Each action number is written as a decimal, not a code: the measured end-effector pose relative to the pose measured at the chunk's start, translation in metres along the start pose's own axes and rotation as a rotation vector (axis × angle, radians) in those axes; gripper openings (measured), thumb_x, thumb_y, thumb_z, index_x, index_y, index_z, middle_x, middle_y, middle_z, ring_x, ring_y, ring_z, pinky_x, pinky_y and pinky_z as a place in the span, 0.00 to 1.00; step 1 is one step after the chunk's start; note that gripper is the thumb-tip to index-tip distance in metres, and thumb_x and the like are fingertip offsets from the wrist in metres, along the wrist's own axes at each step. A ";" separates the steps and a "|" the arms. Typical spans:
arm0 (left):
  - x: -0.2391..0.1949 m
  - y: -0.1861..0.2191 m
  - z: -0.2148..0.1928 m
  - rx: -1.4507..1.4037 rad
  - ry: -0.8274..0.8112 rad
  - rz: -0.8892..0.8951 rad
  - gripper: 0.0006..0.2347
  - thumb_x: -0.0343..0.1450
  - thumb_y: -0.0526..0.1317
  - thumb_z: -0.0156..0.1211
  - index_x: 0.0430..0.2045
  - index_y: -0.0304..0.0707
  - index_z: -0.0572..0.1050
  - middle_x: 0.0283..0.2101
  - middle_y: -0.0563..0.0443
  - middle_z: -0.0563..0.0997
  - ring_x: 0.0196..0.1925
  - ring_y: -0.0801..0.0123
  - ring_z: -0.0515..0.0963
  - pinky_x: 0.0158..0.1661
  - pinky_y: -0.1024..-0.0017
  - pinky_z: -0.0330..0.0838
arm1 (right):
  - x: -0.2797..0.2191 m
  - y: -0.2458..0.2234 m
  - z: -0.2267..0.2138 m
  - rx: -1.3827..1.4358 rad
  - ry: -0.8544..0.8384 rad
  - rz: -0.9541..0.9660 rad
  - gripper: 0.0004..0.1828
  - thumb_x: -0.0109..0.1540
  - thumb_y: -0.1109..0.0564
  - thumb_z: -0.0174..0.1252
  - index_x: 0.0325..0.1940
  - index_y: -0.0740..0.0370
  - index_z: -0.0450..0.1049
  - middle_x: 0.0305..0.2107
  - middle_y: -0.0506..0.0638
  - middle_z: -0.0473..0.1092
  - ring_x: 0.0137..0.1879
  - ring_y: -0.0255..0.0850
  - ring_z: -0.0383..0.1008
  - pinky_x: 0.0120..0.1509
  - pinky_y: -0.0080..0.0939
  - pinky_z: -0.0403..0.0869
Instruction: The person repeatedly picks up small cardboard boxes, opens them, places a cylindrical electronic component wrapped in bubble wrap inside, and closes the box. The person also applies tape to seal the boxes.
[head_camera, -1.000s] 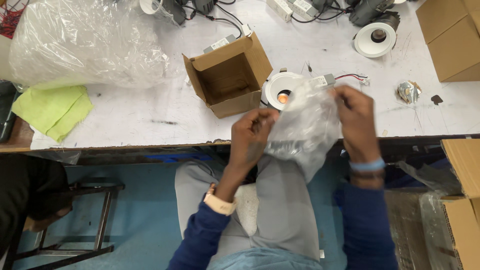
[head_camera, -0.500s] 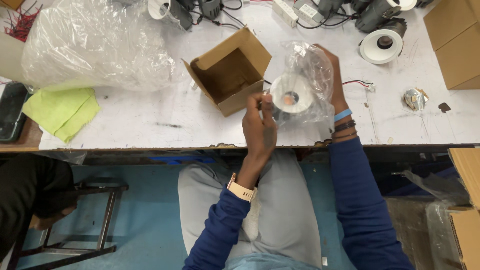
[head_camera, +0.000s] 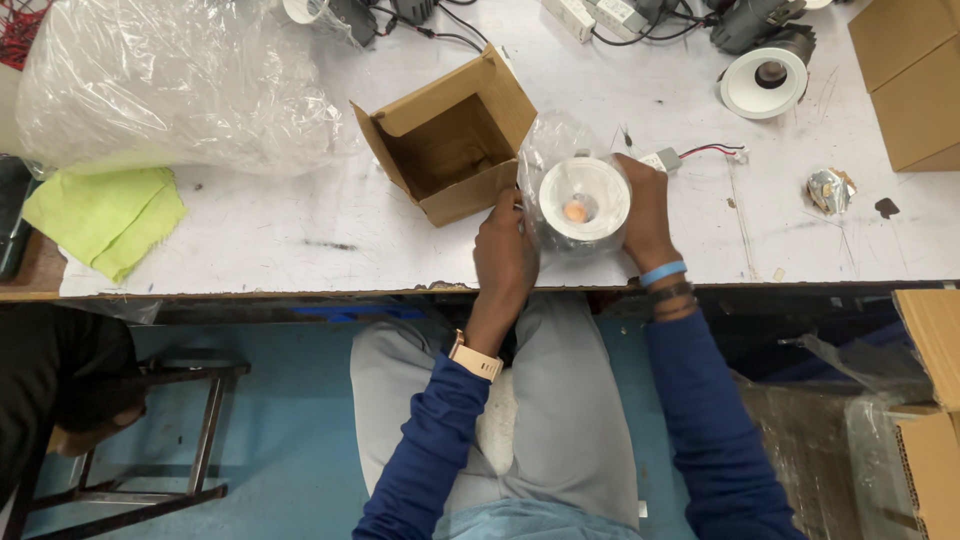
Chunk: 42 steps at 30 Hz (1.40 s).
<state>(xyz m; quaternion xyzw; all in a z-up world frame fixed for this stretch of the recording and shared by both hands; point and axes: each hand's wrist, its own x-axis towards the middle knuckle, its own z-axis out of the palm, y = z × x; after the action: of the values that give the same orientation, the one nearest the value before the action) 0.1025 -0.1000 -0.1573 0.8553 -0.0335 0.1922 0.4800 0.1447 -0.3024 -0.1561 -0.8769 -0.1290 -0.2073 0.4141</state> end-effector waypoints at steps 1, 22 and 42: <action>0.001 -0.001 -0.002 -0.093 -0.013 -0.074 0.09 0.72 0.35 0.57 0.45 0.36 0.74 0.32 0.40 0.83 0.31 0.51 0.82 0.30 0.58 0.73 | -0.004 -0.005 -0.003 0.058 0.033 -0.039 0.06 0.62 0.65 0.62 0.42 0.72 0.77 0.32 0.58 0.76 0.38 0.43 0.78 0.45 0.38 0.73; -0.033 0.018 -0.044 -0.231 -0.104 0.400 0.29 0.65 0.24 0.56 0.65 0.32 0.62 0.63 0.36 0.70 0.64 0.47 0.74 0.63 0.59 0.70 | -0.048 -0.080 0.022 0.454 -0.095 0.252 0.25 0.55 0.57 0.74 0.53 0.68 0.77 0.46 0.51 0.78 0.53 0.40 0.78 0.59 0.42 0.76; 0.143 0.001 -0.175 0.270 -0.297 -0.097 0.42 0.58 0.29 0.70 0.69 0.56 0.56 0.68 0.30 0.52 0.54 0.37 0.74 0.50 0.56 0.76 | 0.132 -0.211 -0.012 -0.329 -0.549 -0.538 0.34 0.45 0.54 0.66 0.56 0.55 0.73 0.35 0.57 0.77 0.42 0.59 0.77 0.44 0.56 0.75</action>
<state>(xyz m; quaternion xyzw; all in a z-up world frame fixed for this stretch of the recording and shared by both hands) 0.1820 0.0631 -0.0234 0.9315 -0.0366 0.0433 0.3593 0.1736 -0.1727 0.0550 -0.8890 -0.4244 -0.0843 0.1500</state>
